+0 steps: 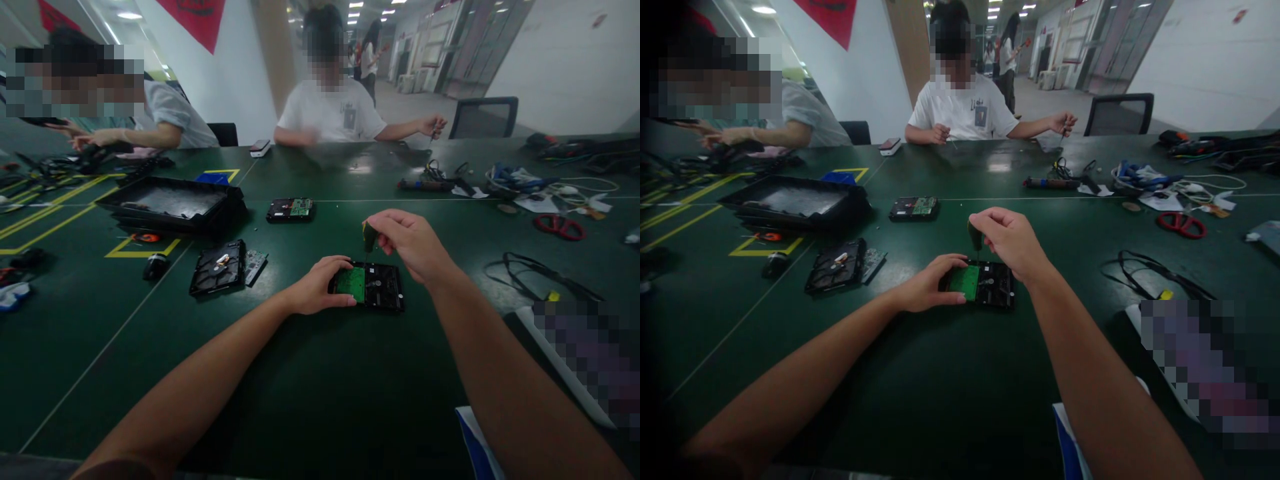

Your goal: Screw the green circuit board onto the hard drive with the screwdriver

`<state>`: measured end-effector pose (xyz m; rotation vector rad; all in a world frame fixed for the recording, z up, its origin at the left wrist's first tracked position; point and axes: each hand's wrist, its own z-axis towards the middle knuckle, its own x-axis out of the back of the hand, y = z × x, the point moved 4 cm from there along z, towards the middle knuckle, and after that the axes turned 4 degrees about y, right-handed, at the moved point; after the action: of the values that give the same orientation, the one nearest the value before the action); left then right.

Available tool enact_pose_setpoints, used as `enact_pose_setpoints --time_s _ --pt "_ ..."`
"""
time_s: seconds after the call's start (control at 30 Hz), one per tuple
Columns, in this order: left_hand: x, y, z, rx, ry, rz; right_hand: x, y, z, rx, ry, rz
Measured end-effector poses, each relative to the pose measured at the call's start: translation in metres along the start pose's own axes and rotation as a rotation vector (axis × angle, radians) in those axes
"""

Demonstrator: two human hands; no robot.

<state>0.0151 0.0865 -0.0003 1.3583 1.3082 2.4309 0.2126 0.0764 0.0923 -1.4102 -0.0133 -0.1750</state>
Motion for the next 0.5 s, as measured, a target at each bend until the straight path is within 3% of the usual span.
enact_pose_setpoints --time_s 0.13,0.37,0.5 --pt "-0.0005 -0.0019 -0.0002 -0.005 0.000 0.018 -0.0006 0.0007 -0.0004 -0.038 0.006 0.035" --pt "-0.0005 0.0010 0.0000 -0.017 0.006 0.013 -0.0042 -0.0021 -0.0045 -0.040 -0.172 0.039" --pt "-0.0011 0.0010 0.0001 -0.009 0.007 0.015 -0.0057 0.0034 -0.0033 -0.063 -0.198 0.060"
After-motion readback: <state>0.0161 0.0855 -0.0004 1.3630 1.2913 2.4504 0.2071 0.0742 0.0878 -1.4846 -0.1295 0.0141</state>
